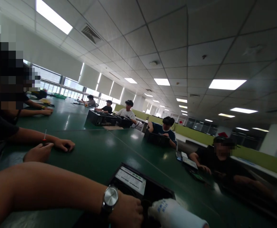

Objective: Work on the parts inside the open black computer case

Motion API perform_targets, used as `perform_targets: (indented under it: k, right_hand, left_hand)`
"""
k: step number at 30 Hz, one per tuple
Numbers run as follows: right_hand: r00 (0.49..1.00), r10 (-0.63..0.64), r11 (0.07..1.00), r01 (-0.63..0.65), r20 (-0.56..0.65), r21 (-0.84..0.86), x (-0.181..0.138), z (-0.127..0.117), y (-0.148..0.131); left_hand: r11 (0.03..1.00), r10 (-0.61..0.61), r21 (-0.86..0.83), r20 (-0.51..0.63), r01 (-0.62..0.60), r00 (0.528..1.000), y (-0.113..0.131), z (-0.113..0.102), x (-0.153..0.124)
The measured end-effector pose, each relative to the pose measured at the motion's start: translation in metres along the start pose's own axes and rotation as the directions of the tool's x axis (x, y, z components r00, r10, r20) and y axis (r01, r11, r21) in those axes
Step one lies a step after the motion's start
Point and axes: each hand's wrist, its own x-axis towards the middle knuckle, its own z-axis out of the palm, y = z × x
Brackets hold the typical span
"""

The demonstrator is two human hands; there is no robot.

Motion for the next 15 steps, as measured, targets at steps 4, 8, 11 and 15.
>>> perform_targets:
  k: [4,8,11,15]
  right_hand:
    - [1.0,0.011,1.0,-0.011,0.028,-0.021,-0.009,-0.013,-0.016]
    - [0.988,0.02,1.0,-0.017,0.154,-0.023,0.003,-0.01,-0.02]
    - [1.0,-0.028,0.992,0.029,-0.013,0.126,0.003,-0.001,-0.016]
    - [0.844,0.153,0.833,0.169,-0.514,0.526,-0.038,0.018,-0.013]
  left_hand:
    - [0.987,0.067,0.15,-0.056,-0.058,0.996,0.011,-0.011,-0.016]
    - [0.998,0.057,0.013,-0.035,-0.057,0.998,0.007,-0.033,-0.029]
    - [0.998,0.017,-0.052,-0.01,-0.018,1.0,0.011,-0.066,-0.022]
    - [1.0,-0.022,-0.003,-0.025,0.022,0.999,0.04,-0.117,-0.021]
